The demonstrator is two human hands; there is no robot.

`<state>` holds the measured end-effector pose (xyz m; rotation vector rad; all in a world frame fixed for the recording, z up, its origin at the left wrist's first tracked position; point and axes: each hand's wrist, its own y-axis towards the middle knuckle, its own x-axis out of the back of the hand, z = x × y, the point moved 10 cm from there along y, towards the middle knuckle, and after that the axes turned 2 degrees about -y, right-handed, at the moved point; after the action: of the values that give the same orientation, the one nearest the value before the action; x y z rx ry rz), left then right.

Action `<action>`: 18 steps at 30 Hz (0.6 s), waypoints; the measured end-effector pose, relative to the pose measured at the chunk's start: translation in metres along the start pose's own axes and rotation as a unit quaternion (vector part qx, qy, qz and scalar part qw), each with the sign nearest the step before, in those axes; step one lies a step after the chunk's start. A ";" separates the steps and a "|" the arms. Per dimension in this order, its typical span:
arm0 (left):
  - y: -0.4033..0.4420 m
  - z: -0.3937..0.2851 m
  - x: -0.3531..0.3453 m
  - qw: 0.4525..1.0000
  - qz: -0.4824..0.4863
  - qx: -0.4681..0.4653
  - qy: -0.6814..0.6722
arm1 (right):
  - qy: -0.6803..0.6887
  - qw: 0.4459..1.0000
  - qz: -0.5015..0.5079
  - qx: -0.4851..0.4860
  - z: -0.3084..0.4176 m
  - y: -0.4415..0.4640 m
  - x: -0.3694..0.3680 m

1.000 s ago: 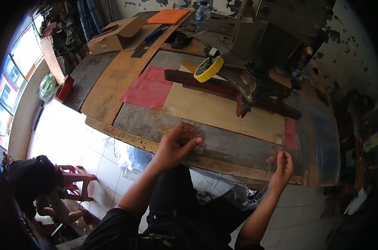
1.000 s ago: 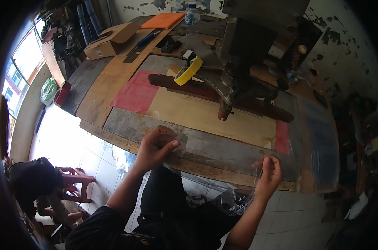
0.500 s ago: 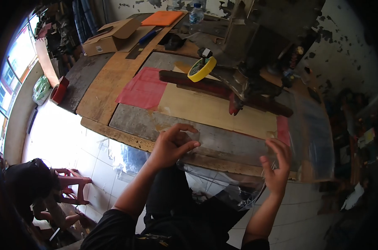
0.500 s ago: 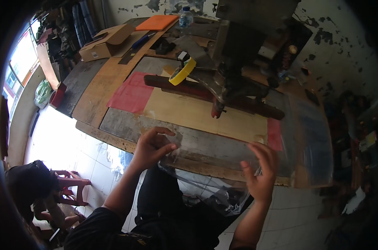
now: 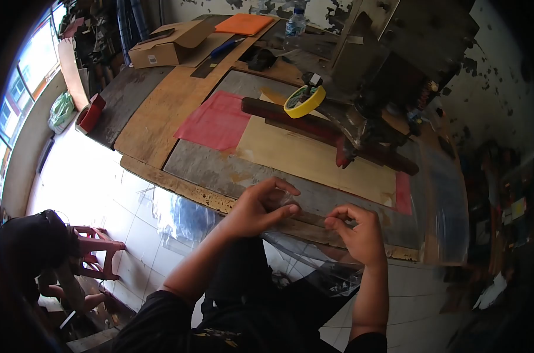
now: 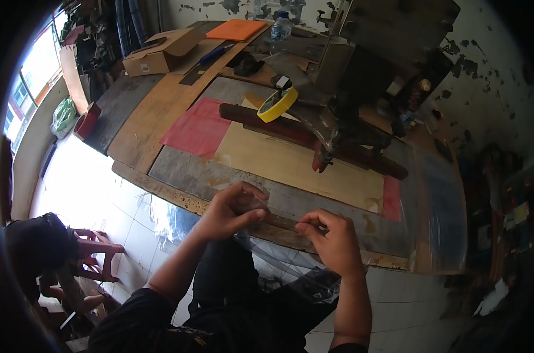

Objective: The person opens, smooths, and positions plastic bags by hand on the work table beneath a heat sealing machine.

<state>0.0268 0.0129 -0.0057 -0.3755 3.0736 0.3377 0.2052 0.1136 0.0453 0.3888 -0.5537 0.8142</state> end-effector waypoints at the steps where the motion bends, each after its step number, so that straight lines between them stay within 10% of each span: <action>1: 0.000 -0.004 0.000 1.000 0.000 0.000 -0.001 | 0.011 1.000 -0.004 -0.006 -0.002 -0.001 0.001; 18: 0.001 -0.011 0.003 0.992 -0.021 0.002 0.121 | -0.072 0.994 -0.002 0.080 0.032 -0.002 -0.003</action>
<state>0.0237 0.0104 0.0053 -0.5172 3.2952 0.3050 0.1952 0.0936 0.0680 0.5988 -0.6244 0.8335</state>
